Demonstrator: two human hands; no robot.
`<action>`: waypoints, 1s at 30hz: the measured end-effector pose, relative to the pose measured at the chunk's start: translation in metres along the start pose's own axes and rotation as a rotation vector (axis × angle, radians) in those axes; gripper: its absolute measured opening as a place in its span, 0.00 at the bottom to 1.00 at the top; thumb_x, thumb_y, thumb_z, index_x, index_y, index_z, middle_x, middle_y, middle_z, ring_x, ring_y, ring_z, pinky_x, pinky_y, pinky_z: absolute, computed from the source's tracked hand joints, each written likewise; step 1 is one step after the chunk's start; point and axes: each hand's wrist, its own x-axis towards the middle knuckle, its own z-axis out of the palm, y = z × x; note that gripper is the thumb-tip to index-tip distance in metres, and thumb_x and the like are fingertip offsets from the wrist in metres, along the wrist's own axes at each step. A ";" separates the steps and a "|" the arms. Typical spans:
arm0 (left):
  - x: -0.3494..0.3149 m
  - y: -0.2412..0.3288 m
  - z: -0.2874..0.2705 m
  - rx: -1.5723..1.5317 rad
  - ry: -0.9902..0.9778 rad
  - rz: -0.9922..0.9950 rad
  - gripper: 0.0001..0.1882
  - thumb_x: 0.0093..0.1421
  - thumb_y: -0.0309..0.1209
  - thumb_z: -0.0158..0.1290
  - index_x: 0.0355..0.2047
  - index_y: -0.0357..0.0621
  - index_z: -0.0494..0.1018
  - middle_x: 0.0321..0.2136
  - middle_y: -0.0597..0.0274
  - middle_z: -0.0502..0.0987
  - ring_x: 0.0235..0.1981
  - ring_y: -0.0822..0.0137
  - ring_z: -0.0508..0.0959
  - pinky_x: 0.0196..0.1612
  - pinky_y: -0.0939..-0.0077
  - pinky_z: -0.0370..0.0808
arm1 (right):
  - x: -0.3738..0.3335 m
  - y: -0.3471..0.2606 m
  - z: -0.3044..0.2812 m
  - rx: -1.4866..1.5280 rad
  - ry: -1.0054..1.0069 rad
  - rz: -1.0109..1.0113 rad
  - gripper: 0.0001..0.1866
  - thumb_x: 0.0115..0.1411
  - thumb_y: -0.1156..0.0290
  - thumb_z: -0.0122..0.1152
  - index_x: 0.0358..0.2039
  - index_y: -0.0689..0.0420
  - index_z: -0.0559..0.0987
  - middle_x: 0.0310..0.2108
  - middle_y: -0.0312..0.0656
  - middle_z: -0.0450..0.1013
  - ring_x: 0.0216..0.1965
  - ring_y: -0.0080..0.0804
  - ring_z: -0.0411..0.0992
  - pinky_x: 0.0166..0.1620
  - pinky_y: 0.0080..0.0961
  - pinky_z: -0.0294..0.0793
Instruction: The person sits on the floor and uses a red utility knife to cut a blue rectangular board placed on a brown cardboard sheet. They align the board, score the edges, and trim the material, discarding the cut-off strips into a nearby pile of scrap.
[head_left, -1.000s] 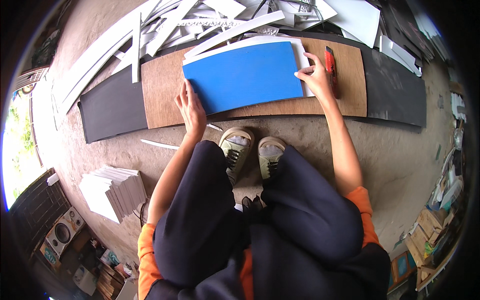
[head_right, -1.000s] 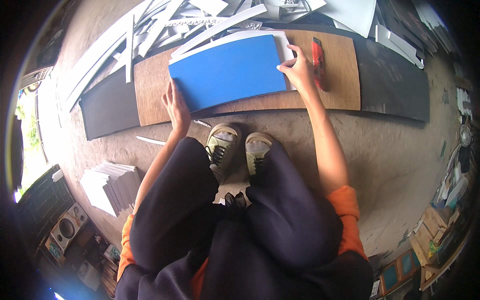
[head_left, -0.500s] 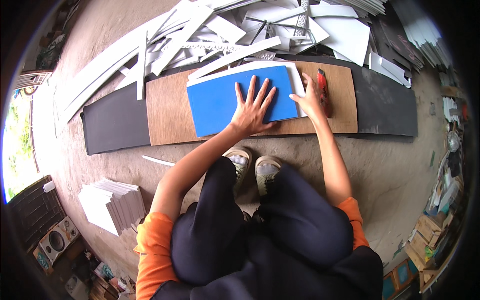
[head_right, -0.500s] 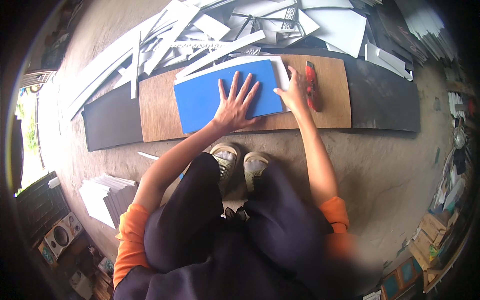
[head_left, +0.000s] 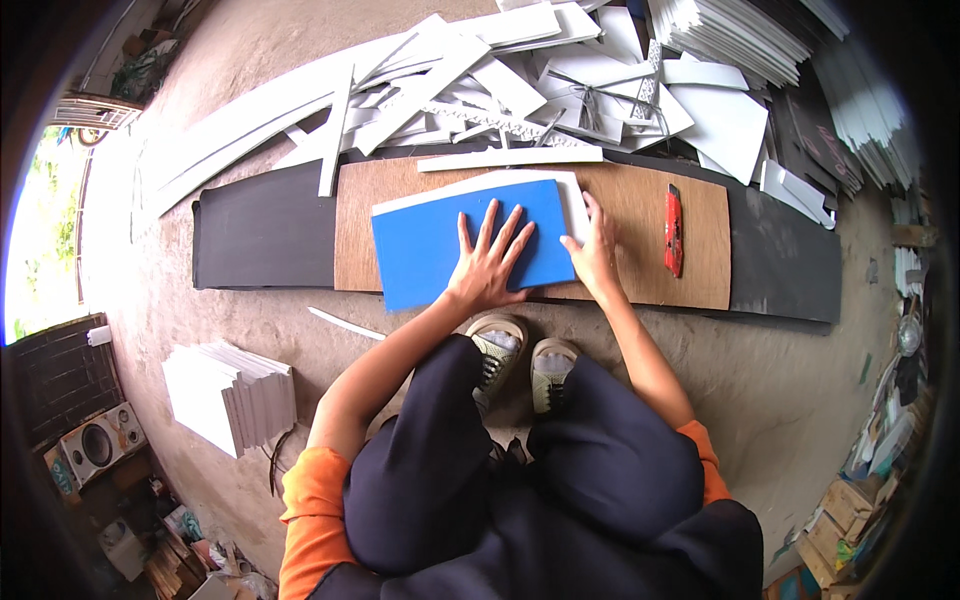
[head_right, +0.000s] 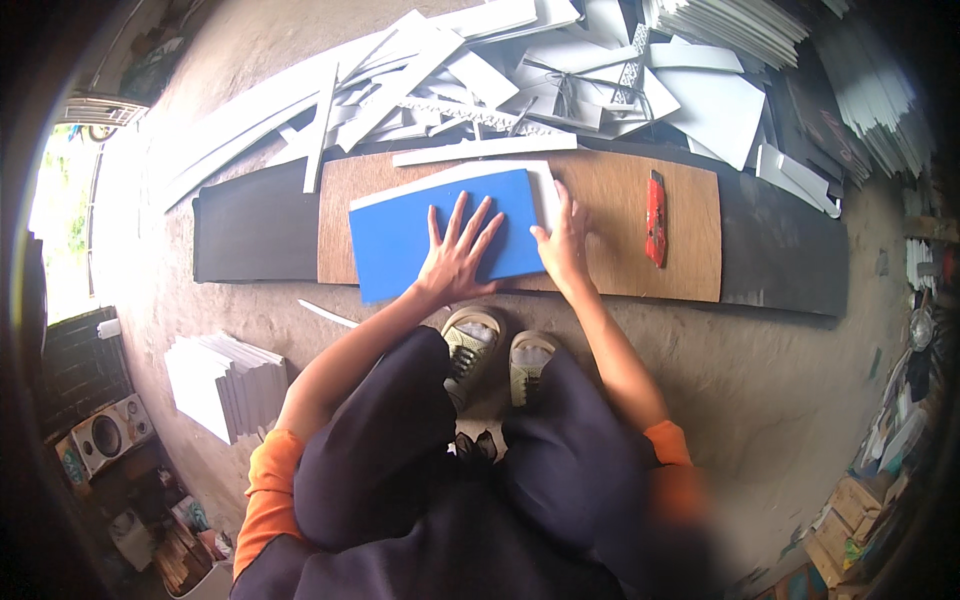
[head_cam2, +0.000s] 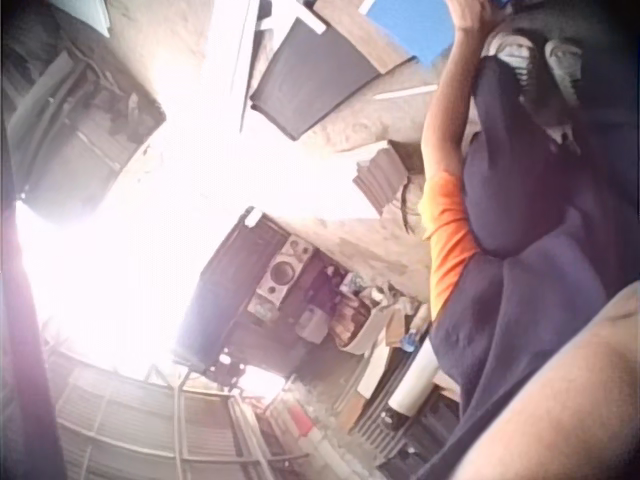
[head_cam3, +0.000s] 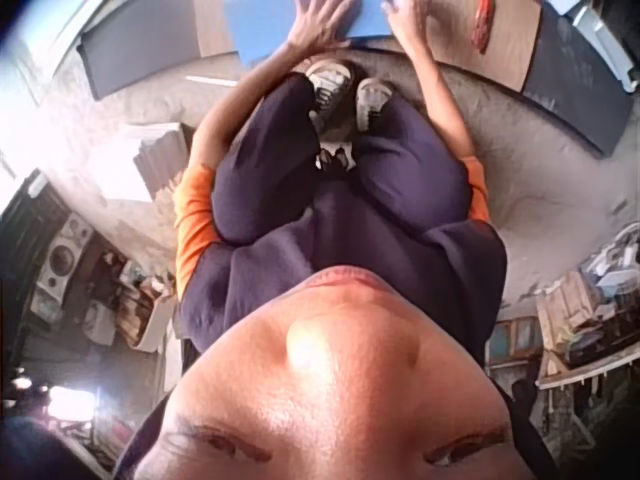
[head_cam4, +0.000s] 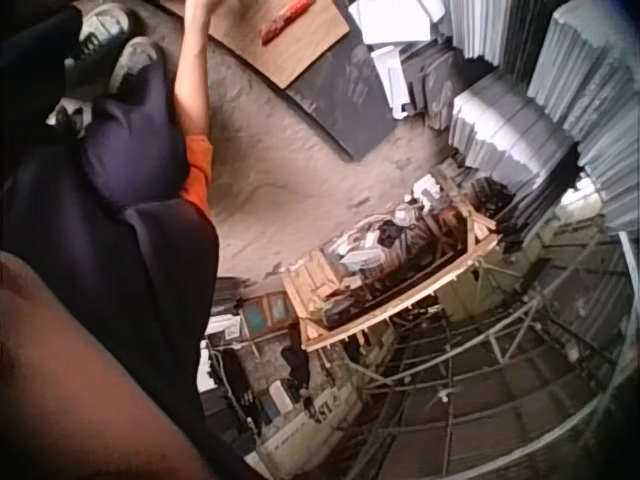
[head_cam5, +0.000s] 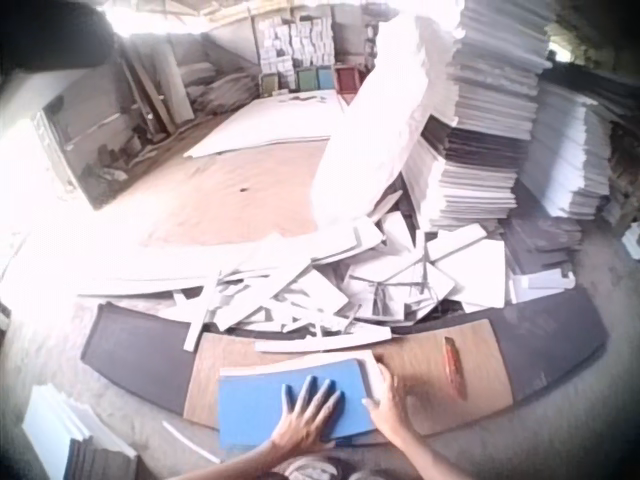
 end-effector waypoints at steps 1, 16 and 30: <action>0.007 -0.004 0.000 0.006 0.013 0.003 0.53 0.36 0.57 0.56 0.60 0.52 0.46 0.61 0.55 0.43 0.61 0.46 0.40 0.52 0.29 0.39 | 0.008 0.001 0.001 -0.002 0.026 -0.013 0.41 0.41 0.78 0.64 0.55 0.52 0.55 0.43 0.51 0.60 0.47 0.49 0.58 0.51 0.42 0.57; 0.049 0.008 -0.007 0.199 -0.190 0.028 0.45 0.36 0.59 0.57 0.56 0.67 0.54 0.58 0.39 0.42 0.59 0.35 0.38 0.46 0.22 0.43 | 0.010 0.043 -0.088 -0.506 0.352 0.308 0.27 0.46 0.66 0.62 0.46 0.58 0.64 0.41 0.48 0.62 0.46 0.47 0.59 0.46 0.46 0.60; 0.059 0.033 0.010 -0.044 0.066 -0.108 0.39 0.32 0.51 0.61 0.48 0.60 0.63 0.57 0.42 0.45 0.61 0.42 0.38 0.49 0.25 0.37 | 0.007 0.092 -0.094 0.776 -0.016 0.444 0.19 0.58 0.71 0.43 0.50 0.61 0.61 0.30 0.42 0.69 0.26 0.27 0.68 0.30 0.23 0.69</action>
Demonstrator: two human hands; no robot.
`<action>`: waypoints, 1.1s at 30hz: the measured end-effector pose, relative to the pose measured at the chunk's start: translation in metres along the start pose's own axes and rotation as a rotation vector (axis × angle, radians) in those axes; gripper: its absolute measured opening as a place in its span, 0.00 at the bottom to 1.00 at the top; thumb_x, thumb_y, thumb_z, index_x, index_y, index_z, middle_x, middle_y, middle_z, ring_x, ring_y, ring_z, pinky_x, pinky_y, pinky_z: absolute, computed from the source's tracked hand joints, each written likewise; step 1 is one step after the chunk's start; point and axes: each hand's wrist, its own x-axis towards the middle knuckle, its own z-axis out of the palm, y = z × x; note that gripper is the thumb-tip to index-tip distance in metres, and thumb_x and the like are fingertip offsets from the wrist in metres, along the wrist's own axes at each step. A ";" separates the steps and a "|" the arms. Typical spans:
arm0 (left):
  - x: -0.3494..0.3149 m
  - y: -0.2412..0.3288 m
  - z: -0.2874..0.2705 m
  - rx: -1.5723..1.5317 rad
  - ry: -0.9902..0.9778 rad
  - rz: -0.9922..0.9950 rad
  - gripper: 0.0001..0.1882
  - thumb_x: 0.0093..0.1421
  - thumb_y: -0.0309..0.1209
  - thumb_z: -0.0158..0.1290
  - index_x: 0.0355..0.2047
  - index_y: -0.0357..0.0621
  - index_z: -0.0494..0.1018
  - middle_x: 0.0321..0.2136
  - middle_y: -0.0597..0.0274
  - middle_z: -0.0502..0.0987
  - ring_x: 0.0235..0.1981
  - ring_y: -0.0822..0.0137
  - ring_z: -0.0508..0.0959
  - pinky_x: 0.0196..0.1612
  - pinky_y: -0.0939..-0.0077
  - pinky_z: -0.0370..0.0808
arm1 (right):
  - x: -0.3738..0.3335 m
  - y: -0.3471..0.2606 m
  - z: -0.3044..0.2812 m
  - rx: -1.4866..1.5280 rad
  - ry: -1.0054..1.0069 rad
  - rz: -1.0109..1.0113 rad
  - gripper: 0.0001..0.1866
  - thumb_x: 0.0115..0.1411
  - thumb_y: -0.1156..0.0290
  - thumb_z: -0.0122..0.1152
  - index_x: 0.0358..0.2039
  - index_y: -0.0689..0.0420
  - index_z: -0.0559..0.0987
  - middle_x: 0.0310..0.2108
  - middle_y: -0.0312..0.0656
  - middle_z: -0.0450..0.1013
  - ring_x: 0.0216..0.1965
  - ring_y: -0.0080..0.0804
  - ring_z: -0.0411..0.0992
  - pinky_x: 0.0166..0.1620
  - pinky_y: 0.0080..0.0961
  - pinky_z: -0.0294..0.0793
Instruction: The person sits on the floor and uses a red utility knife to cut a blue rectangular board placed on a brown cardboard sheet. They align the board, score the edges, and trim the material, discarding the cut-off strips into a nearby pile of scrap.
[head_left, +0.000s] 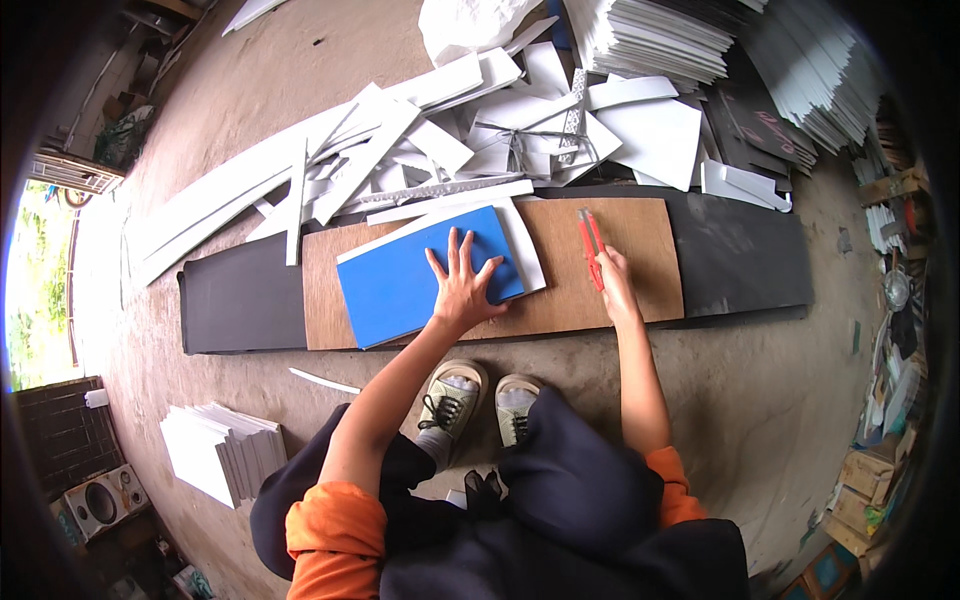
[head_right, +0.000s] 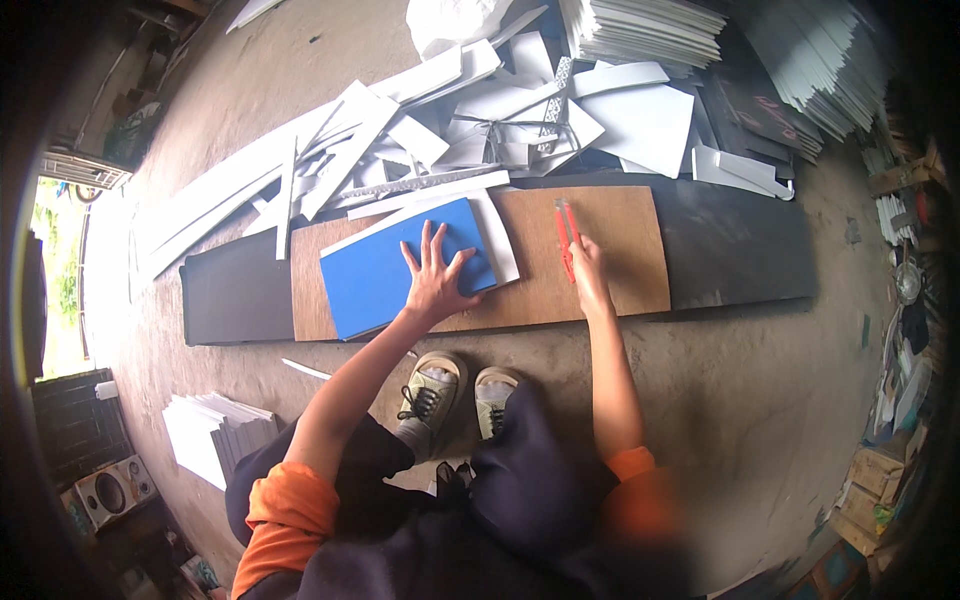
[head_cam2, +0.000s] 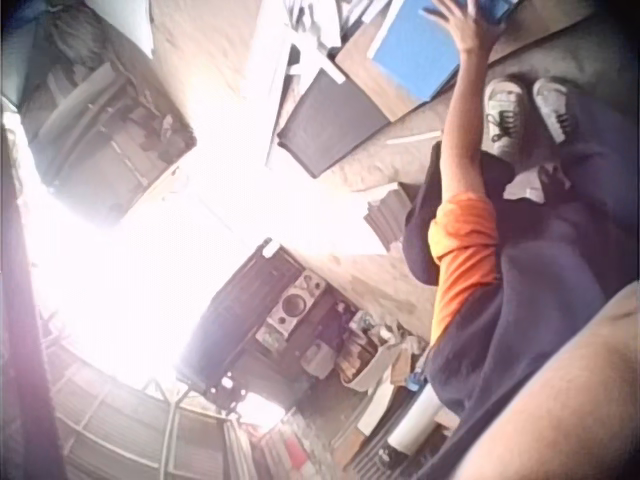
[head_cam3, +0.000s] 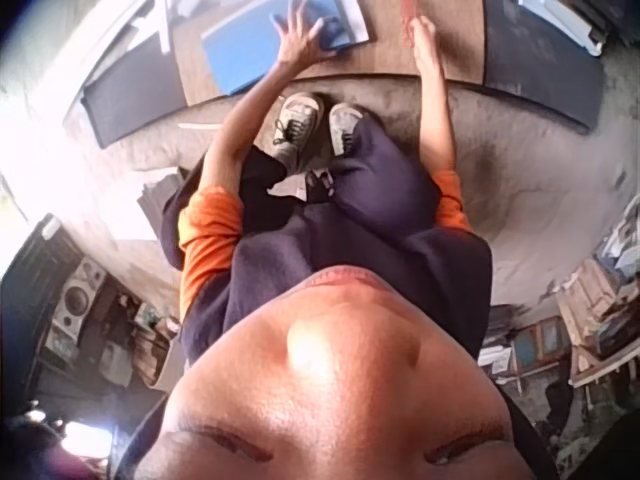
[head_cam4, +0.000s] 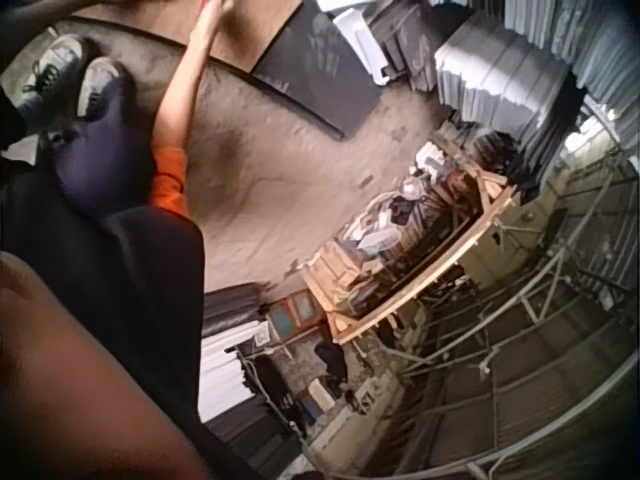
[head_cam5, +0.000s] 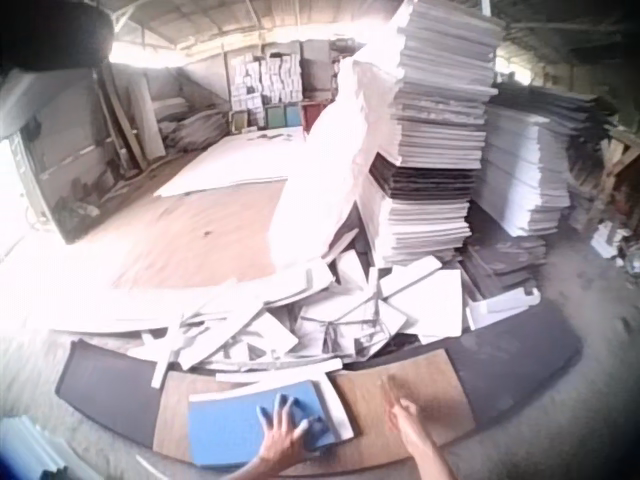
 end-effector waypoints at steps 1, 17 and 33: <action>-0.002 -0.002 0.001 -0.002 0.018 -0.010 0.39 0.32 0.51 0.61 0.47 0.61 0.64 0.57 0.42 0.45 0.61 0.42 0.37 0.50 0.25 0.36 | -0.008 -0.006 0.012 0.159 -0.051 0.082 0.19 0.58 0.71 0.43 0.51 0.61 0.60 0.31 0.42 0.69 0.25 0.27 0.68 0.29 0.22 0.68; -0.003 -0.004 -0.001 -0.035 0.030 -0.077 0.52 0.33 0.57 0.56 0.56 0.45 0.53 0.58 0.49 0.47 0.61 0.48 0.40 0.55 0.34 0.34 | -0.047 -0.032 0.055 0.289 -0.273 0.145 0.13 0.62 0.64 0.42 0.44 0.57 0.64 0.19 0.33 0.64 0.13 0.14 0.58 0.14 0.11 0.53; 0.000 -0.008 0.001 0.028 -0.021 -0.064 0.55 0.33 0.58 0.54 0.60 0.48 0.46 0.61 0.60 0.42 0.62 0.46 0.36 0.54 0.32 0.32 | 0.003 -0.059 0.131 -1.104 -0.167 -0.364 0.26 0.55 0.76 0.43 0.55 0.59 0.53 0.24 0.58 0.71 0.23 0.50 0.72 0.21 0.40 0.70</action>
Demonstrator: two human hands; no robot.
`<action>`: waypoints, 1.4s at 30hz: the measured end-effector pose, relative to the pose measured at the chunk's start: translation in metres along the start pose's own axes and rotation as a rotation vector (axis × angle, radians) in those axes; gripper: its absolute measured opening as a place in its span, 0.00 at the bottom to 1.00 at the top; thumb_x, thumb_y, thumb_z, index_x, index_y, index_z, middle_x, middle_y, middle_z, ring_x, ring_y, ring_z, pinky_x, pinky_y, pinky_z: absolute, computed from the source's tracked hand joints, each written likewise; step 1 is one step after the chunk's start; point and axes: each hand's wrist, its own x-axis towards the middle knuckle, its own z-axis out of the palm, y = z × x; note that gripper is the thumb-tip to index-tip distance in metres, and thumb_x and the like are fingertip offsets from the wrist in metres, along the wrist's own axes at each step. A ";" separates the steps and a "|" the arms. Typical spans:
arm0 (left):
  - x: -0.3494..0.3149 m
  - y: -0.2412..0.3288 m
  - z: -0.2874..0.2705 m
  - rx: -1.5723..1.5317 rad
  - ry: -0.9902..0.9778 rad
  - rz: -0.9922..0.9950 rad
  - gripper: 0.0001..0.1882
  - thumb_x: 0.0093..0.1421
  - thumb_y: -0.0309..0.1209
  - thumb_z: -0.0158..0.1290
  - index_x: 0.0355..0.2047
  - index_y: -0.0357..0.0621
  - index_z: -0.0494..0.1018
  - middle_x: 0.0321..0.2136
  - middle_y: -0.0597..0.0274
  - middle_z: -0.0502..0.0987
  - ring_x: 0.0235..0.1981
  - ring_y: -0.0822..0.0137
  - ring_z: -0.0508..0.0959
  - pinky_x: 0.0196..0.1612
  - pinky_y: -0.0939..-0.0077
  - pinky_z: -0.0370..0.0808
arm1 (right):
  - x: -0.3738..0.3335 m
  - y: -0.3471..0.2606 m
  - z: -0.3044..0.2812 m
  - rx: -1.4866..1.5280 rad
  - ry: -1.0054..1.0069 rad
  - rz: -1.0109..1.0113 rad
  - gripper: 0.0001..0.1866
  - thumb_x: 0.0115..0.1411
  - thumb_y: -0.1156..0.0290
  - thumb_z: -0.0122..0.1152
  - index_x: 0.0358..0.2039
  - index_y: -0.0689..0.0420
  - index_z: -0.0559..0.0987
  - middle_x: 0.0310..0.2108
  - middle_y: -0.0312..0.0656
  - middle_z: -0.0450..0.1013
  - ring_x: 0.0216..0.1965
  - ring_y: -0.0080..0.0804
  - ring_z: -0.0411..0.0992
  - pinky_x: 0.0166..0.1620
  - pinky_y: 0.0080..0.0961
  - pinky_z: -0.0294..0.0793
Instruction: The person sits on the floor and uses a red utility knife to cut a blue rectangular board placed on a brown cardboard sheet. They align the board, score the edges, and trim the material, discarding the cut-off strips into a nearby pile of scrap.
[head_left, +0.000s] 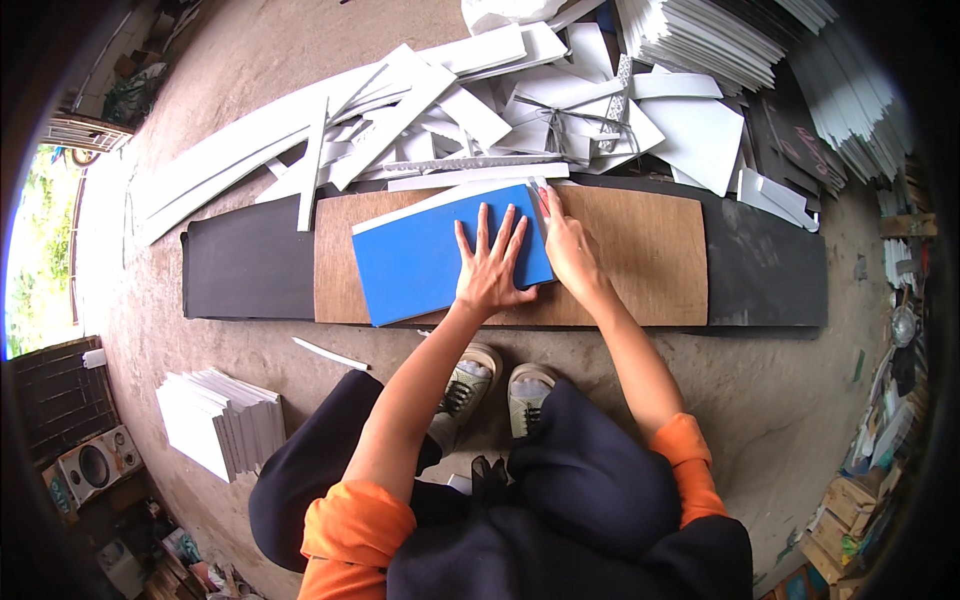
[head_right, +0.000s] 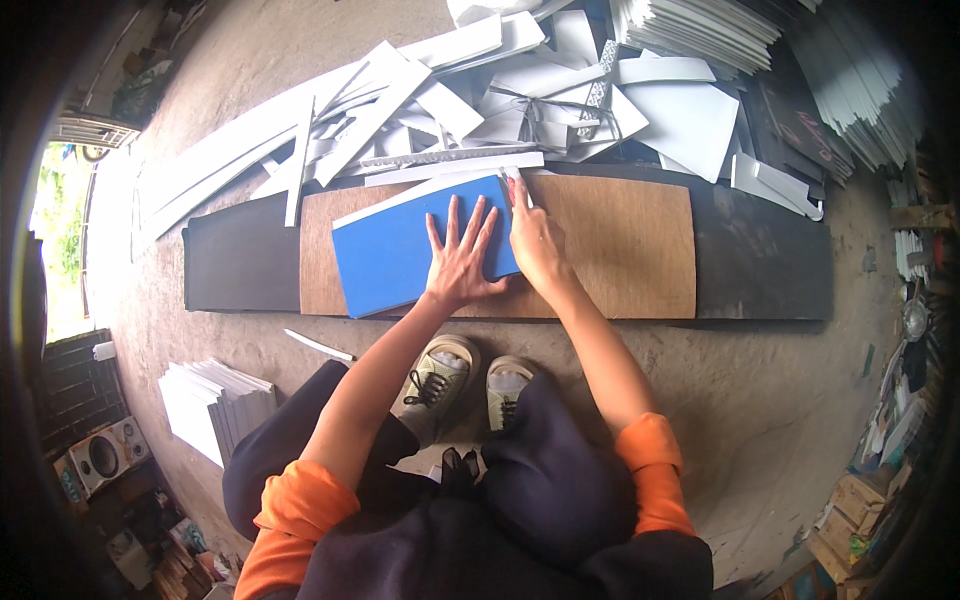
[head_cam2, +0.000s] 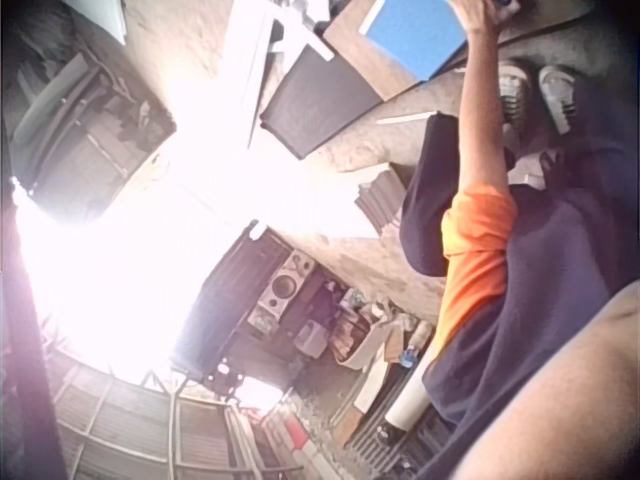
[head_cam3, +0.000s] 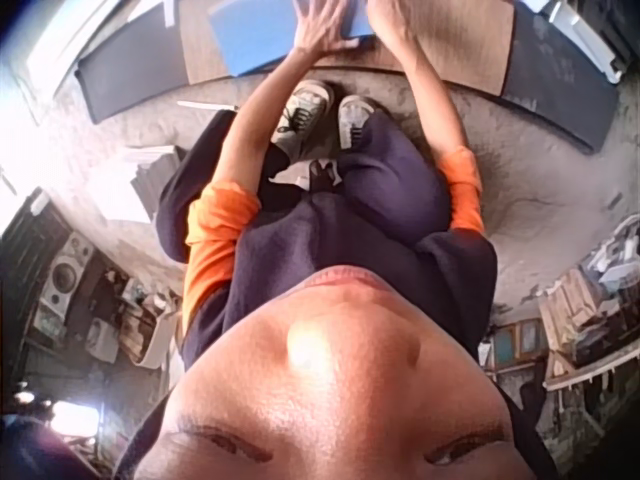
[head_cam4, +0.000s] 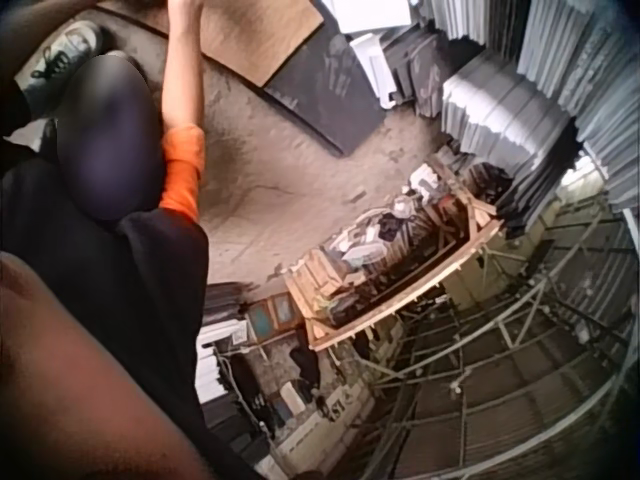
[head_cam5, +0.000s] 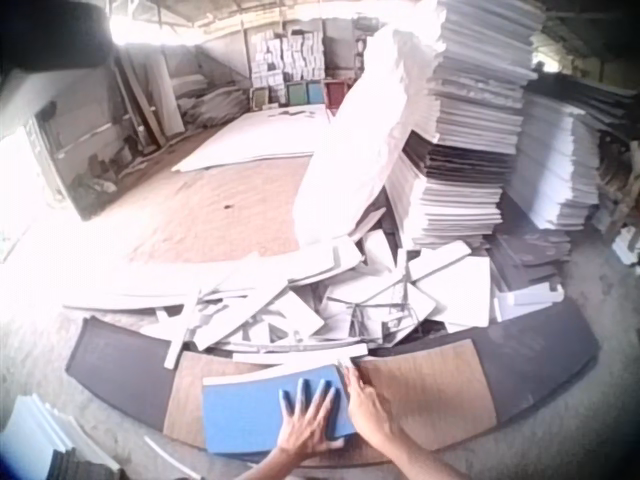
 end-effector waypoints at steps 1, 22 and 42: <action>0.001 0.001 0.000 -0.007 0.005 0.007 0.55 0.33 0.58 0.54 0.60 0.49 0.46 0.61 0.60 0.42 0.62 0.46 0.36 0.54 0.31 0.32 | 0.001 -0.004 -0.002 -0.065 -0.021 0.018 0.29 0.55 0.74 0.44 0.58 0.58 0.51 0.23 0.56 0.71 0.24 0.49 0.73 0.24 0.39 0.72; -0.001 0.005 0.001 0.019 0.004 -0.003 0.55 0.32 0.59 0.55 0.60 0.54 0.47 0.61 0.62 0.42 0.62 0.46 0.36 0.54 0.31 0.33 | 0.002 -0.027 -0.002 -0.129 -0.088 0.113 0.24 0.53 0.74 0.43 0.53 0.62 0.60 0.29 0.61 0.71 0.34 0.53 0.72 0.35 0.43 0.73; -0.006 0.011 0.007 0.064 0.129 0.016 0.55 0.32 0.57 0.57 0.60 0.52 0.48 0.61 0.60 0.45 0.61 0.45 0.38 0.53 0.30 0.36 | -0.135 -0.001 -0.002 -0.205 -0.149 0.085 0.26 0.54 0.77 0.42 0.55 0.64 0.56 0.23 0.59 0.71 0.26 0.49 0.74 0.30 0.39 0.74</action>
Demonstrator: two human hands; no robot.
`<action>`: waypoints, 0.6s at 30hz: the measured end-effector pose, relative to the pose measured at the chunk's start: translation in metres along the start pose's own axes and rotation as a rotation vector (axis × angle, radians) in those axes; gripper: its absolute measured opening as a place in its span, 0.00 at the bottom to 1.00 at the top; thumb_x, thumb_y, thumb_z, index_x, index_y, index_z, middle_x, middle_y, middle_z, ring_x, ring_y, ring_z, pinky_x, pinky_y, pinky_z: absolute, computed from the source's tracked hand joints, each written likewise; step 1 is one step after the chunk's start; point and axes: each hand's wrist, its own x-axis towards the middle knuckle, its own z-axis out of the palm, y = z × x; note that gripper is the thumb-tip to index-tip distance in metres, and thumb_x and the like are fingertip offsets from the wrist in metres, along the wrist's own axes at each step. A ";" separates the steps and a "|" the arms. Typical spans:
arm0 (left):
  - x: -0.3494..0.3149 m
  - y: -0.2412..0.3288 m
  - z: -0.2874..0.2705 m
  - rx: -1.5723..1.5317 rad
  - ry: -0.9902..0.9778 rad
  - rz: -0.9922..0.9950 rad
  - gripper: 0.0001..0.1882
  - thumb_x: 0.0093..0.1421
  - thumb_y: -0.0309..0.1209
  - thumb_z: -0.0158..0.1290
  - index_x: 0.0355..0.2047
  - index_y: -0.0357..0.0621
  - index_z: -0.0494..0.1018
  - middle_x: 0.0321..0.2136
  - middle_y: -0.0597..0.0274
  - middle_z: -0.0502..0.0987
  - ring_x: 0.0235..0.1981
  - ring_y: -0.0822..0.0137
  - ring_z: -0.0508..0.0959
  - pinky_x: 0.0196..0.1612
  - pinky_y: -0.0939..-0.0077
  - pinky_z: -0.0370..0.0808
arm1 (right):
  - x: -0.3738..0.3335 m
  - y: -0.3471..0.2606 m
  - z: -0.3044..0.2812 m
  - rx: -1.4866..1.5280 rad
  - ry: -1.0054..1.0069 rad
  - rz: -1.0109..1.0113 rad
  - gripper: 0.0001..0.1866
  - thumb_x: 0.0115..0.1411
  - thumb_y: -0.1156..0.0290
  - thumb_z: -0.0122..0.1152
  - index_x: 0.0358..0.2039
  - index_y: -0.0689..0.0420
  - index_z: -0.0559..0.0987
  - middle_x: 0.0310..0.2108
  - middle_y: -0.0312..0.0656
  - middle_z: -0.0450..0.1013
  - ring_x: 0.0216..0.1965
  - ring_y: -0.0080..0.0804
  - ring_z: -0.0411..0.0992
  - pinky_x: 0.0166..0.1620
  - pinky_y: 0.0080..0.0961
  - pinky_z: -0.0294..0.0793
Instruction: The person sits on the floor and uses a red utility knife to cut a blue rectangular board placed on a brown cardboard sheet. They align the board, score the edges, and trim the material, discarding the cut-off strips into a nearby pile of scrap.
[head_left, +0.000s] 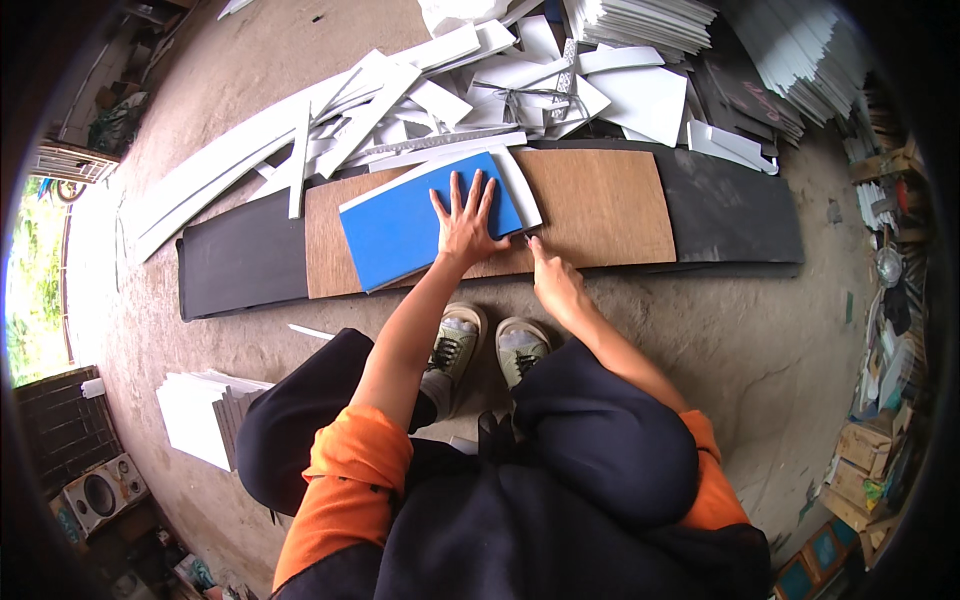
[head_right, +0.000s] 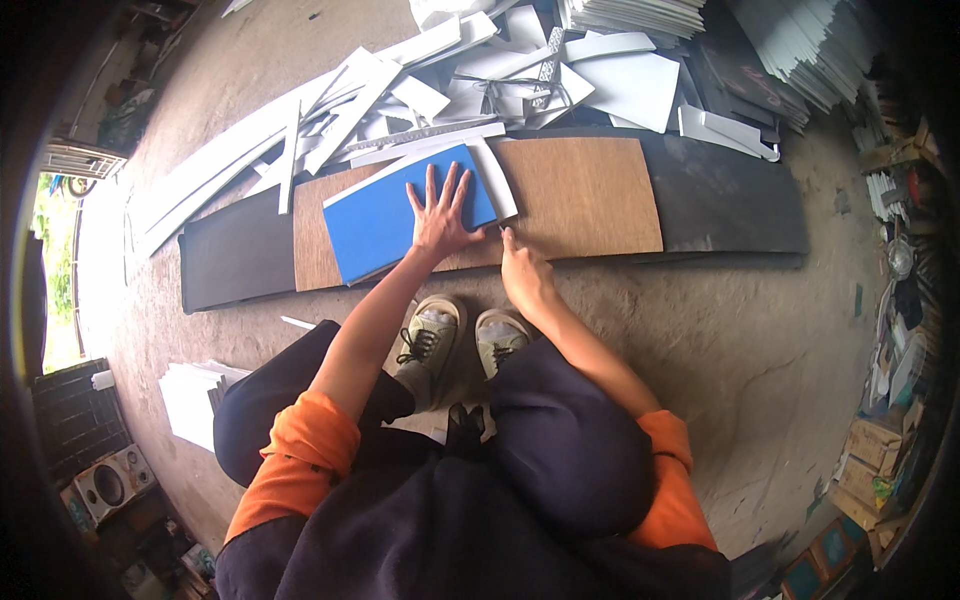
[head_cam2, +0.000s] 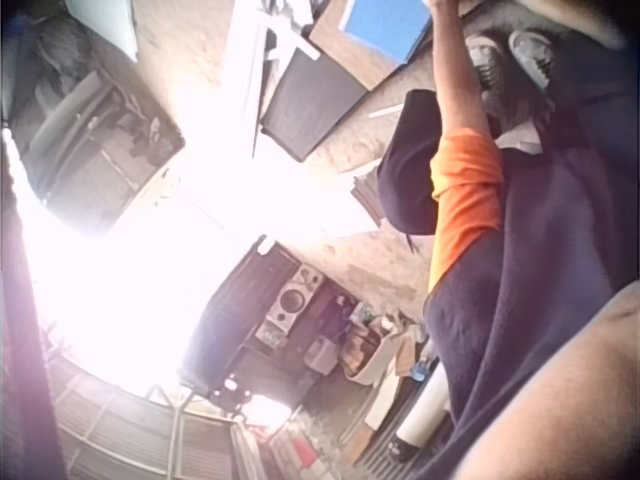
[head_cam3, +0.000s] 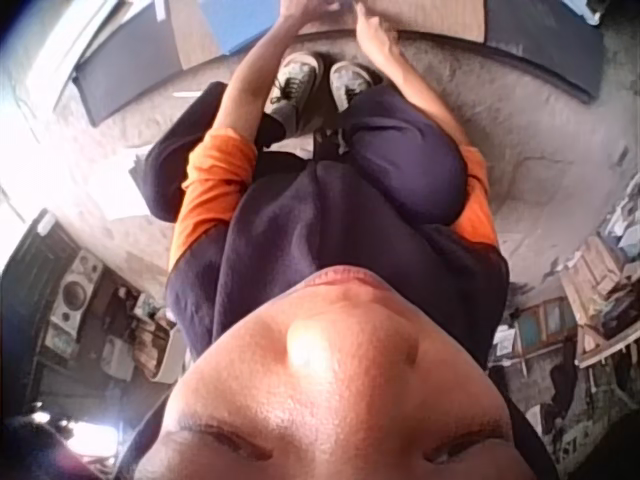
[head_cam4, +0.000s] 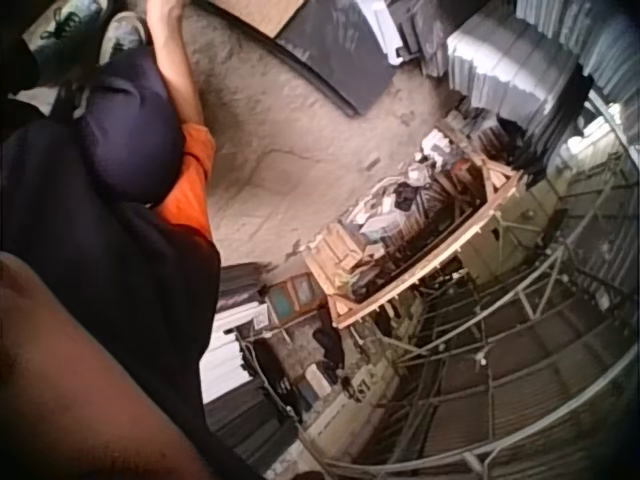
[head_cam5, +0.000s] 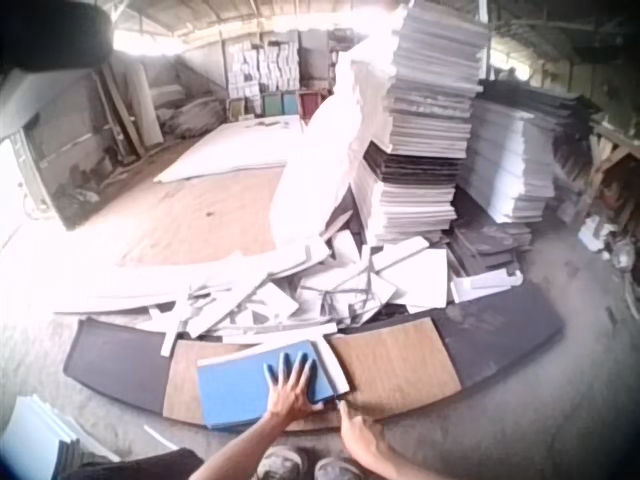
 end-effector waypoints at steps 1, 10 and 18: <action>0.001 0.000 0.000 0.004 0.002 -0.009 0.55 0.32 0.57 0.57 0.60 0.51 0.48 0.61 0.59 0.45 0.61 0.45 0.38 0.53 0.30 0.36 | -0.004 -0.001 0.003 -0.023 0.025 -0.008 0.26 0.54 0.77 0.42 0.55 0.64 0.56 0.23 0.59 0.71 0.26 0.49 0.74 0.30 0.38 0.75; 0.002 -0.005 -0.005 -0.013 -0.037 -0.031 0.55 0.32 0.56 0.57 0.60 0.48 0.47 0.61 0.59 0.44 0.61 0.45 0.37 0.54 0.31 0.35 | 0.019 0.006 -0.045 0.113 -0.020 0.047 0.29 0.51 0.76 0.43 0.57 0.55 0.56 0.22 0.58 0.71 0.28 0.54 0.72 0.31 0.44 0.72; 0.008 -0.001 -0.010 -0.080 -0.075 -0.042 0.55 0.31 0.55 0.58 0.59 0.47 0.49 0.61 0.59 0.45 0.62 0.47 0.38 0.54 0.33 0.35 | 0.141 -0.008 -0.027 0.080 0.177 -0.047 0.30 0.51 0.74 0.46 0.57 0.54 0.55 0.19 0.55 0.71 0.24 0.51 0.73 0.27 0.41 0.73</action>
